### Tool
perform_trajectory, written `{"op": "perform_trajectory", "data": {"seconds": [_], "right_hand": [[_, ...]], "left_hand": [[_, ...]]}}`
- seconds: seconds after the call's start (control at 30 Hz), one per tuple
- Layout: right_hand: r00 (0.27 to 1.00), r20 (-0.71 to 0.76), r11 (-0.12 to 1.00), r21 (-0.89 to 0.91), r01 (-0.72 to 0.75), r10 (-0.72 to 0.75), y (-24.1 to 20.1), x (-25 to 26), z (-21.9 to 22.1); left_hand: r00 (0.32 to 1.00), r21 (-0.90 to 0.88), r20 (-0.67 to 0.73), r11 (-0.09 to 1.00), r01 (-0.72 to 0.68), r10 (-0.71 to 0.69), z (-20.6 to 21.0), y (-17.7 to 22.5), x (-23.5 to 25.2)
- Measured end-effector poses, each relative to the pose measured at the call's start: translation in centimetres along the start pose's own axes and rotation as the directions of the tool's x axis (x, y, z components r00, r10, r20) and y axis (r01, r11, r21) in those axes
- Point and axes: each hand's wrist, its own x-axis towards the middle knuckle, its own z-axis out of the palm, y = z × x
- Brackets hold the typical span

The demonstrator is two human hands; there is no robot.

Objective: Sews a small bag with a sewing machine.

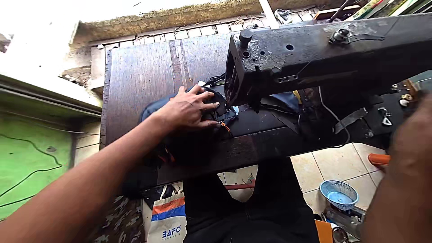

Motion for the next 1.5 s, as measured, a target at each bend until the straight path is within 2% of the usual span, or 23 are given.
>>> {"op": "perform_trajectory", "data": {"seconds": [0.07, 0.13, 0.2, 0.27, 0.33, 0.37, 0.43, 0.5, 0.57, 0.67, 0.73, 0.8, 0.9, 0.97, 1.1, 1.17, 1.23, 1.37, 1.43, 1.5], "right_hand": [[0.944, 0.290, 0.977, 0.184, 0.109, -0.160, -4.6, -5.4, 1.6], [0.808, 0.528, 0.944, 0.314, 0.099, -0.261, -8.0, -9.0, 4.6], [0.690, 0.657, 0.927, 0.370, 0.056, -0.304, -10.6, -10.5, 7.4], [0.640, 0.706, 0.929, 0.368, 0.033, -0.303, -12.8, -10.6, 9.4], [0.583, 0.777, 0.955, 0.298, -0.006, -0.239, -14.6, -9.7, 10.4], [0.537, 0.820, 0.965, 0.258, -0.034, -0.200, -15.1, -9.0, 10.7], [0.445, 0.884, 0.973, 0.209, -0.100, -0.145, -15.9, -7.9, 11.3], [0.381, 0.915, 0.954, 0.224, -0.200, -0.135, -16.1, -7.5, 11.8], [0.346, 0.929, 0.890, 0.263, -0.373, -0.129, -16.2, -7.7, 11.9], [0.344, 0.936, 0.687, 0.299, -0.662, -0.077, -16.7, -8.7, 11.5], [0.375, 0.927, 0.582, 0.317, -0.749, -0.022, -17.5, -9.2, 11.5], [0.386, 0.922, 0.546, 0.305, -0.780, 0.038, -18.1, -9.7, 11.7], [0.435, 0.892, 0.551, 0.303, -0.778, 0.124, -18.8, -10.4, 12.7], [0.476, 0.869, 0.571, 0.326, -0.753, 0.131, -18.6, -10.6, 13.2], [0.590, 0.802, 0.793, 0.298, -0.531, 0.093, -17.6, -10.6, 13.9], [0.604, 0.793, 0.853, 0.257, -0.454, 0.083, -17.4, -10.4, 14.1], [0.581, 0.807, 0.846, 0.238, -0.476, 0.100, -17.6, -10.2, 14.0], [0.526, 0.837, 0.702, 0.286, -0.652, 0.148, -18.4, -9.9, 13.4], [0.537, 0.828, 0.673, 0.304, -0.674, 0.163, -18.7, -9.9, 13.4], [0.565, 0.810, 0.717, 0.299, -0.630, 0.158, -18.2, -9.8, 13.8]], "left_hand": [[0.972, -0.011, 0.093, 0.976, 0.216, -0.214, -0.7, 3.8, -0.9], [0.927, 0.007, 0.125, 0.934, 0.356, -0.354, -1.0, 7.5, -1.2], [0.902, 0.060, 0.133, 0.911, 0.407, -0.411, -1.1, 9.7, -0.9], [0.901, 0.071, 0.117, 0.909, 0.411, -0.417, -1.2, 10.3, -0.6], [0.929, 0.052, 0.094, 0.934, 0.354, -0.358, -1.1, 9.6, -0.5], [0.958, 0.037, 0.050, 0.959, 0.282, -0.283, -0.8, 8.7, -0.6], [0.994, -0.024, -0.094, 0.998, 0.052, -0.054, 0.0, 6.1, -0.6], [0.970, -0.099, -0.211, 0.985, -0.141, 0.118, 1.1, 4.2, -0.5], [0.950, -0.180, -0.281, 0.964, -0.195, 0.139, 2.4, 3.6, -0.8], [0.942, -0.287, -0.326, 0.940, -0.184, 0.085, 3.7, 3.6, -1.2], [0.935, -0.310, -0.348, 0.932, -0.188, 0.073, 3.9, 3.1, -1.4], [0.927, -0.288, -0.368, 0.939, -0.185, 0.070, 4.2, 3.2, -1.4], [0.918, -0.226, -0.390, 0.959, -0.169, 0.070, 4.1, 3.6, -1.4], [0.919, -0.187, -0.390, 0.972, -0.142, 0.059, 4.2, 3.8, -1.5], [0.917, -0.159, -0.397, 0.981, -0.109, 0.037, 4.2, 4.1, -1.5], [0.923, -0.166, -0.384, 0.981, -0.097, 0.027, 4.1, 4.2, -1.5], [0.930, -0.176, -0.366, 0.980, -0.092, 0.022, 3.9, 4.3, -1.6], [0.946, -0.156, -0.321, 0.984, -0.088, 0.034, 3.7, 4.4, -1.4], [0.944, -0.154, -0.327, 0.984, -0.094, 0.039, 3.8, 4.4, -1.4], [0.945, -0.148, -0.325, 0.985, -0.092, 0.040, 3.8, 4.4, -1.1]]}}
